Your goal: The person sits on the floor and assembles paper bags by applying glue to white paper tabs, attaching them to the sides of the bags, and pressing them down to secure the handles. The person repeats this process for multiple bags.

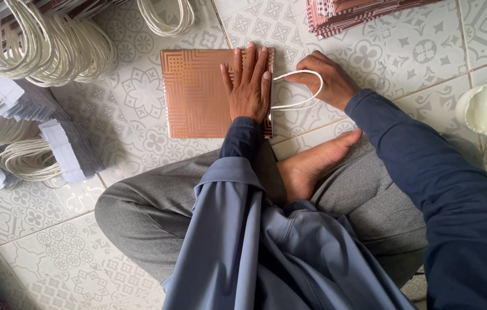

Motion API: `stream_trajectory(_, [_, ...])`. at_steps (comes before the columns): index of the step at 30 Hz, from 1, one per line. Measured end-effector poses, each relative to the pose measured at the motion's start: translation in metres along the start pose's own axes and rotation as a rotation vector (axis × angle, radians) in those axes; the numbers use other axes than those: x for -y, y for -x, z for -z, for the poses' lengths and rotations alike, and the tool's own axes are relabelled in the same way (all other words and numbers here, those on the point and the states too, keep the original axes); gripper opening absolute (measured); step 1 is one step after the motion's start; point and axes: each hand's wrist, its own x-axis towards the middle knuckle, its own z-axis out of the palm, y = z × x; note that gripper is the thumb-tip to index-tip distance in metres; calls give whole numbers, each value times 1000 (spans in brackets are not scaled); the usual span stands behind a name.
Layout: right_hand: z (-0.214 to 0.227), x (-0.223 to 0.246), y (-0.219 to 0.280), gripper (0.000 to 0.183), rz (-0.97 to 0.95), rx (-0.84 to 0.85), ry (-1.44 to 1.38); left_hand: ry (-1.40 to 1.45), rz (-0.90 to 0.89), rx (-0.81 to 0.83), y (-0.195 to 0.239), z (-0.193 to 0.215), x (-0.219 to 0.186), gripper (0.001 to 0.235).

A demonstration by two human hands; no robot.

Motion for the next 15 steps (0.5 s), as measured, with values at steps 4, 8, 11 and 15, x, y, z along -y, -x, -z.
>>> stream_trajectory(4, [12, -1, 0, 14, -129, 63, -114, -33, -2, -5, -3, -1, -2, 55])
stream_trajectory(8, [24, -16, 10, 22, -121, 124, -109, -112, 13, 26, -2, 0, -5, 55])
stream_trajectory(11, [42, -16, 6, 20, -286, 155, -150, -233, 5, 58, -3, 3, -8, 55])
stream_trajectory(15, [59, -14, 5, 36, -280, 159, -108, -285, 12, 151, -4, 11, -14, 55])
